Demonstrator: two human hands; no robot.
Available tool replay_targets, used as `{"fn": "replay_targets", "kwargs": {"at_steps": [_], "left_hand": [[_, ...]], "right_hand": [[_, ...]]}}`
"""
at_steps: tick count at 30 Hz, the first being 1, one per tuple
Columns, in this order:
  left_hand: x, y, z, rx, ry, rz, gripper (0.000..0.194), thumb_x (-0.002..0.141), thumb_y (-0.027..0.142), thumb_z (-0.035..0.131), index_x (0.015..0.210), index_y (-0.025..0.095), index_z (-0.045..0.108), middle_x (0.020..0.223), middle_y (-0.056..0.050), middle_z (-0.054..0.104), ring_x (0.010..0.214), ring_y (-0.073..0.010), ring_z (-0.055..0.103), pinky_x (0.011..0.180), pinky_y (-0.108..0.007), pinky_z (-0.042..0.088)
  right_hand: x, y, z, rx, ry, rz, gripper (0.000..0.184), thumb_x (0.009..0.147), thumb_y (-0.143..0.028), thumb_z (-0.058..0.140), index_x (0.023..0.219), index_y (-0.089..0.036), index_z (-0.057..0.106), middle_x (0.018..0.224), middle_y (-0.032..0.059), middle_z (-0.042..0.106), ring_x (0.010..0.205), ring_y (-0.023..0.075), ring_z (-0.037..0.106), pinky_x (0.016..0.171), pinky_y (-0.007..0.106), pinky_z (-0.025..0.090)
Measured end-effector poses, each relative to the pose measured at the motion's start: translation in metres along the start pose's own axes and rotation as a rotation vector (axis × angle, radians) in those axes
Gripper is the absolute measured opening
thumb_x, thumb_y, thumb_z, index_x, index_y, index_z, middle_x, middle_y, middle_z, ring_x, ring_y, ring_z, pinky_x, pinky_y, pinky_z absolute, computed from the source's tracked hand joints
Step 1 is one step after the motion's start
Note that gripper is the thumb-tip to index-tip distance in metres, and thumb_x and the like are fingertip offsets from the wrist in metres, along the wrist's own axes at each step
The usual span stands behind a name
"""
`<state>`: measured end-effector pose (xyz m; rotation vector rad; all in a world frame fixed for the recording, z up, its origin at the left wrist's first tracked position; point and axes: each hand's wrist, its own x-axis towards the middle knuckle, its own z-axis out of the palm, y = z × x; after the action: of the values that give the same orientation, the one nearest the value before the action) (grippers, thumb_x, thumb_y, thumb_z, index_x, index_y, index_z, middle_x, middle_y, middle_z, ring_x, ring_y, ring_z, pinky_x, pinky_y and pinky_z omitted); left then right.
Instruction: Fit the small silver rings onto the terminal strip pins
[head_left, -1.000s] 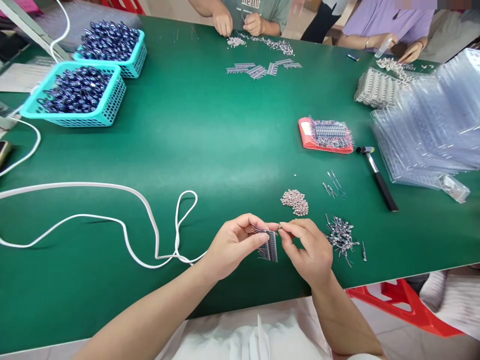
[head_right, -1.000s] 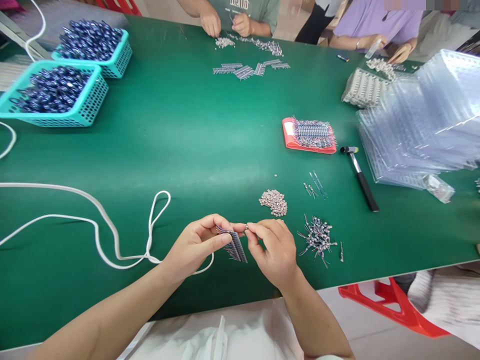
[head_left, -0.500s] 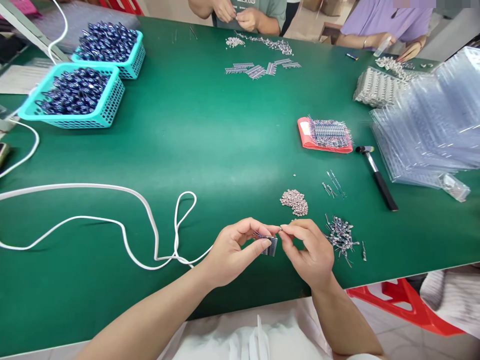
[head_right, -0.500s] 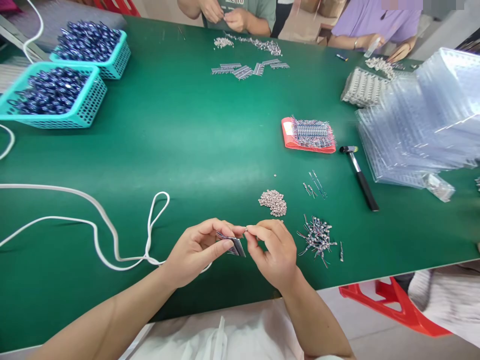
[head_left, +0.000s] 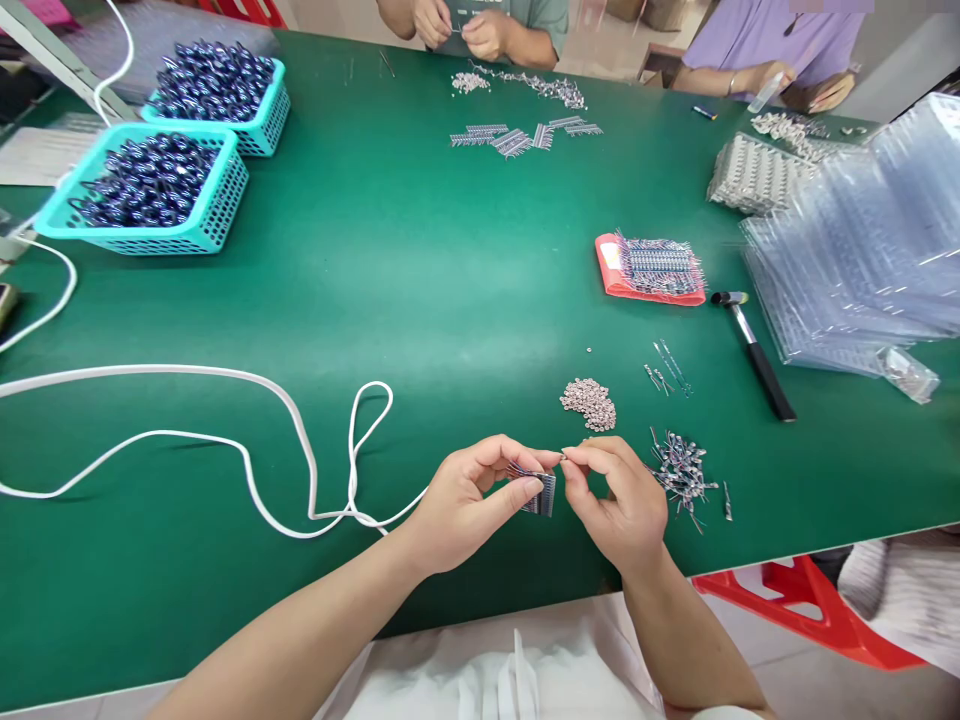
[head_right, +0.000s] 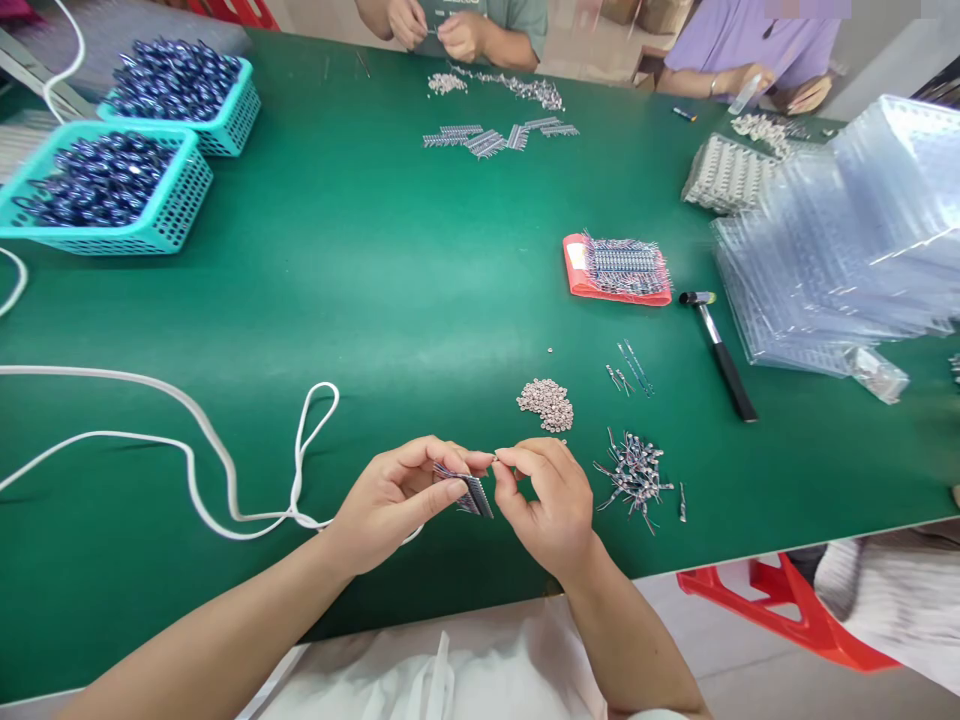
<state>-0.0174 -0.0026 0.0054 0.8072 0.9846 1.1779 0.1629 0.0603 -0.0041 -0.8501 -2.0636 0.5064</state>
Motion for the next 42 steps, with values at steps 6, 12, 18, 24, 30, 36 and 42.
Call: {"fn": "replay_targets", "kwargs": {"at_steps": [6, 12, 18, 24, 30, 36, 42], "left_hand": [[-0.0010, -0.0003, -0.0004, -0.003, 0.007, 0.006, 0.005, 0.089, 0.019, 0.065, 0.092, 0.016, 0.064, 0.114, -0.011, 0.073, 0.105, -0.0219, 0.067, 0.087, -0.034, 0.055], [0.0008, 0.0000, -0.0011, -0.019, 0.024, -0.008, 0.005, 0.088, 0.019, 0.066, 0.091, 0.016, 0.063, 0.111, -0.010, 0.074, 0.100, -0.0202, 0.067, 0.084, -0.033, 0.055], [0.0018, -0.0003, 0.0003, -0.020, 0.029, -0.019, 0.006, 0.088, 0.020, 0.066, 0.091, 0.016, 0.063, 0.108, -0.010, 0.074, 0.095, -0.0194, 0.068, 0.083, -0.033, 0.055], [0.0015, 0.0008, 0.0013, -0.016, 0.044, -0.009, 0.006, 0.087, 0.019, 0.066, 0.089, 0.015, 0.063, 0.111, -0.012, 0.073, 0.096, -0.0214, 0.068, 0.082, -0.035, 0.056], [-0.0001, 0.0020, 0.0014, -0.037, 0.021, -0.011, 0.006, 0.087, 0.020, 0.066, 0.090, 0.015, 0.064, 0.113, -0.013, 0.073, 0.100, -0.0224, 0.068, 0.084, -0.035, 0.056], [0.0038, 0.0033, 0.0006, -0.177, 0.025, -0.080, 0.010, 0.084, 0.020, 0.070, 0.089, 0.014, 0.063, 0.111, -0.013, 0.074, 0.091, -0.0191, 0.068, 0.077, -0.033, 0.057], [0.0074, 0.0005, -0.0026, -0.258, 0.026, -0.104, 0.011, 0.083, 0.020, 0.072, 0.087, 0.014, 0.063, 0.103, -0.011, 0.076, 0.086, -0.0172, 0.069, 0.077, -0.030, 0.055]], "right_hand": [[-0.0004, 0.0003, -0.0002, 0.013, -0.022, 0.021, 0.022, 0.083, -0.007, 0.063, 0.100, -0.021, 0.065, 0.083, 0.0034, 0.068, 0.072, 0.0155, 0.065, 0.066, 0.030, 0.055], [0.0003, 0.0000, -0.0008, 0.024, -0.032, 0.013, 0.024, 0.081, -0.005, 0.065, 0.100, -0.020, 0.064, 0.084, 0.0038, 0.068, 0.072, 0.0148, 0.064, 0.066, 0.030, 0.054], [-0.0008, 0.0017, 0.0000, 0.016, -0.036, 0.022, 0.020, 0.081, -0.006, 0.064, 0.095, -0.020, 0.063, 0.081, 0.0027, 0.066, 0.070, 0.0140, 0.063, 0.065, 0.029, 0.053], [0.0008, 0.0000, -0.0003, 0.021, -0.040, 0.045, 0.014, 0.084, -0.009, 0.061, 0.090, -0.021, 0.062, 0.075, 0.0014, 0.064, 0.068, 0.0142, 0.061, 0.064, 0.030, 0.052], [0.0006, -0.0004, -0.0001, -0.003, -0.043, 0.052, 0.011, 0.085, -0.012, 0.062, 0.089, -0.022, 0.062, 0.076, 0.0015, 0.065, 0.067, 0.0141, 0.061, 0.061, 0.030, 0.052], [0.0006, 0.0009, -0.0006, -0.014, -0.011, -0.014, 0.021, 0.083, -0.008, 0.066, 0.098, -0.022, 0.062, 0.081, 0.0022, 0.066, 0.068, 0.0136, 0.062, 0.063, 0.029, 0.053], [-0.0013, 0.0037, -0.0008, -0.067, -0.042, -0.113, 0.029, 0.082, -0.005, 0.066, 0.105, -0.023, 0.063, 0.086, 0.0046, 0.068, 0.076, 0.0156, 0.065, 0.065, 0.030, 0.055]]}}
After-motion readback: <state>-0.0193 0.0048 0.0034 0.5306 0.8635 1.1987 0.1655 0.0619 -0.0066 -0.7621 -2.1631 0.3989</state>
